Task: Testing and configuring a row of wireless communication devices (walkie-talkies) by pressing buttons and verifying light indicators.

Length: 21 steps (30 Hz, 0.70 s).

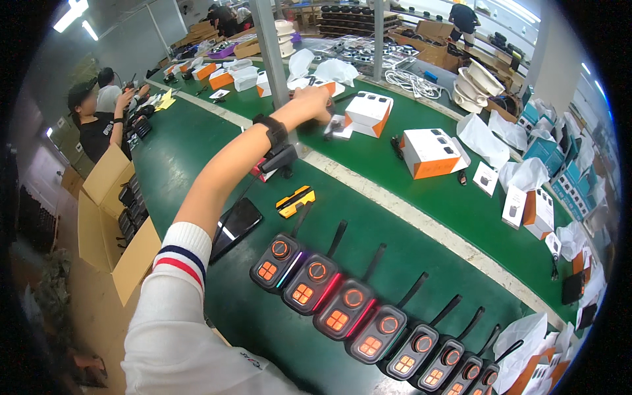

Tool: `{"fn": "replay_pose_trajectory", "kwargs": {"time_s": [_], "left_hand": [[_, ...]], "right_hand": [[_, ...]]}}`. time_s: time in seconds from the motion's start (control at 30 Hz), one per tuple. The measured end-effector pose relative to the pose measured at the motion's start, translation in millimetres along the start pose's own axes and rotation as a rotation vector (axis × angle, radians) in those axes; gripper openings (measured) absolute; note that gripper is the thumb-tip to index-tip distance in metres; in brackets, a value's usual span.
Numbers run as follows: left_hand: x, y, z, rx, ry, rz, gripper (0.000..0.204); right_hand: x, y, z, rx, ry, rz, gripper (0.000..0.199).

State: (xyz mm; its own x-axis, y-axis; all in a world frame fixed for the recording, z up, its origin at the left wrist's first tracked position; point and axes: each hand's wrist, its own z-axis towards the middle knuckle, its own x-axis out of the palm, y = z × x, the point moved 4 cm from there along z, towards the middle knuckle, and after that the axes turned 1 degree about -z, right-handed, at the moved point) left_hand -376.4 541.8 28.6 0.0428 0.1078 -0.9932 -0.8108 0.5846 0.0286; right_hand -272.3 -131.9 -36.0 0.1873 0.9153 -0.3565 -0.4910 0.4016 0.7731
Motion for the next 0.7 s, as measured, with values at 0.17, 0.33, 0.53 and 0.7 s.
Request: {"fn": "replay_pose_trajectory", "kwargs": {"time_s": [0.17,0.33,0.53,0.7], "left_hand": [[18.2,27.9,3.5,-0.13,0.155,0.131,0.061],[7.8,32.4,11.3,-0.202,0.259,0.325,0.082],[27.4,65.9,32.9,-0.298,0.532,0.02,0.079],[28.7,23.7,20.7,-0.226,0.234,-0.248,0.097]], "right_hand": [[26.3,-18.7,7.1,0.031,0.033,0.057,0.047],[39.7,-21.8,10.5,0.031,0.023,0.107,0.047],[64.1,-33.8,23.0,0.021,0.026,0.17,0.046],[61.6,-48.4,27.2,0.044,-0.013,0.165,0.046]]}}
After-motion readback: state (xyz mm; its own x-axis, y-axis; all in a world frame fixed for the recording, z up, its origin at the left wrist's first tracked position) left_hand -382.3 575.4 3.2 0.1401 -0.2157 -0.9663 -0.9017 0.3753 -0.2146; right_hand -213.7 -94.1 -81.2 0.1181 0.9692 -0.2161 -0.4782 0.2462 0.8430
